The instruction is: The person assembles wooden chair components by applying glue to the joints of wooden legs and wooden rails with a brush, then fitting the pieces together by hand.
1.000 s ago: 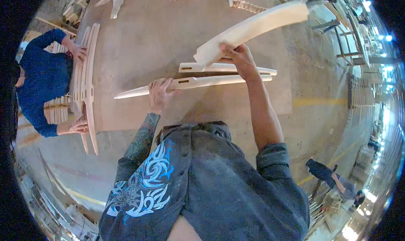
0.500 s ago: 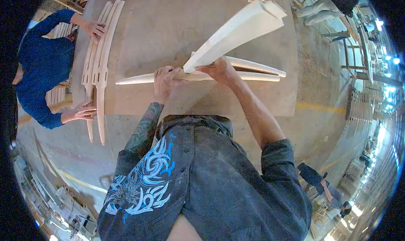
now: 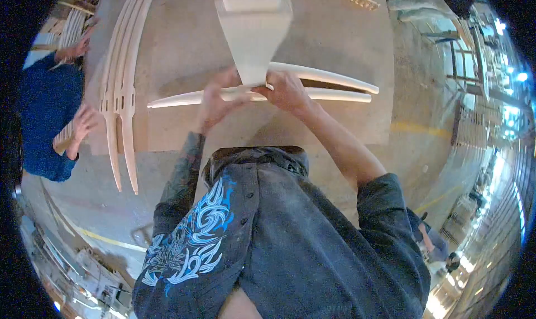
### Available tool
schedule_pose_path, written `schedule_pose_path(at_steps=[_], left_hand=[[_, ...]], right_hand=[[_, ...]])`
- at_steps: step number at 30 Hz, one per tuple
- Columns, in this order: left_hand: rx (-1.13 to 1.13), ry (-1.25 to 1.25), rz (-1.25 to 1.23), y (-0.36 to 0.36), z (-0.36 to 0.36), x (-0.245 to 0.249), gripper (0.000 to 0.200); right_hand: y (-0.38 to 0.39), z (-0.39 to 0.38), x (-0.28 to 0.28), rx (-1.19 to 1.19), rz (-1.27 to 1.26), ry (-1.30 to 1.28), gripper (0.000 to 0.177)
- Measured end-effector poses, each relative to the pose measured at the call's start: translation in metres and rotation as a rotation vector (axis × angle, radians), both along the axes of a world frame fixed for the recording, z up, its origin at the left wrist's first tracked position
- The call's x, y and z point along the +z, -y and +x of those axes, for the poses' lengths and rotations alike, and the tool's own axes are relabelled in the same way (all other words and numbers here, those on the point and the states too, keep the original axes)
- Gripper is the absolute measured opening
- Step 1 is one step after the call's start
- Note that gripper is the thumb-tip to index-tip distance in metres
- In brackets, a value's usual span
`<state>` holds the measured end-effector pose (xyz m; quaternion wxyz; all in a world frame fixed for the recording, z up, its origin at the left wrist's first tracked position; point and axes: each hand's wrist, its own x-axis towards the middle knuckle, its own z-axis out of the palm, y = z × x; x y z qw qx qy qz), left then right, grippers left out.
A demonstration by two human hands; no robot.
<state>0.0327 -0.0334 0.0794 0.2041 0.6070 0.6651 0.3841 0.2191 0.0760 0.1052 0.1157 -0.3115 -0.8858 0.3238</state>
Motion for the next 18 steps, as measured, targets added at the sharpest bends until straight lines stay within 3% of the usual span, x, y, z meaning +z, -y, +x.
schedule_pose_path(at_steps=[3, 4, 5, 6, 8, 9, 10, 14, 16, 18], left_hand=[[-0.080, 0.396, 0.095, -0.034, -0.013, 0.064, 0.052], [-0.084, 0.392, 0.104, -0.045, -0.012, 0.083, 0.052], [-0.132, 0.485, 0.072, -0.056, -0.009, 0.101, 0.047], [-0.179, 0.575, 0.040, -0.064, -0.007, 0.111, 0.042], [-0.207, 0.606, -0.001, -0.070, -0.007, 0.101, 0.036], [-0.238, 0.642, -0.049, -0.075, -0.008, 0.098, 0.029], [-0.244, 0.634, -0.049, -0.076, -0.010, 0.098, 0.029], [-0.247, 0.705, -0.041, -0.078, -0.010, 0.097, 0.019], [-0.248, 0.681, -0.038, -0.088, -0.013, 0.093, 0.019], [-0.205, 0.712, -0.059, -0.106, -0.019, 0.084, 0.028]], right_hand=[[0.002, -0.008, 0.014, -0.047, -0.058, 0.040, 0.027], [0.001, -0.009, 0.018, -0.080, -0.109, 0.105, 0.026], [-0.006, -0.006, -0.003, 0.019, -0.038, -0.116, 0.028], [-0.008, -0.006, -0.002, 0.023, -0.028, -0.122, 0.028], [-0.009, -0.006, -0.001, -0.041, -0.102, 0.059, 0.031], [-0.014, -0.007, 0.015, -0.032, -0.262, 0.209, 0.038], [-0.019, 0.000, 0.012, -0.036, -0.261, 0.200, 0.038], [-0.057, 0.069, -0.045, 0.069, -0.058, 0.172, 0.055], [-0.064, 0.088, -0.066, -0.078, 0.366, 0.337, 0.049], [-0.076, 0.089, -0.059, -0.087, 0.267, 0.374, 0.046]])
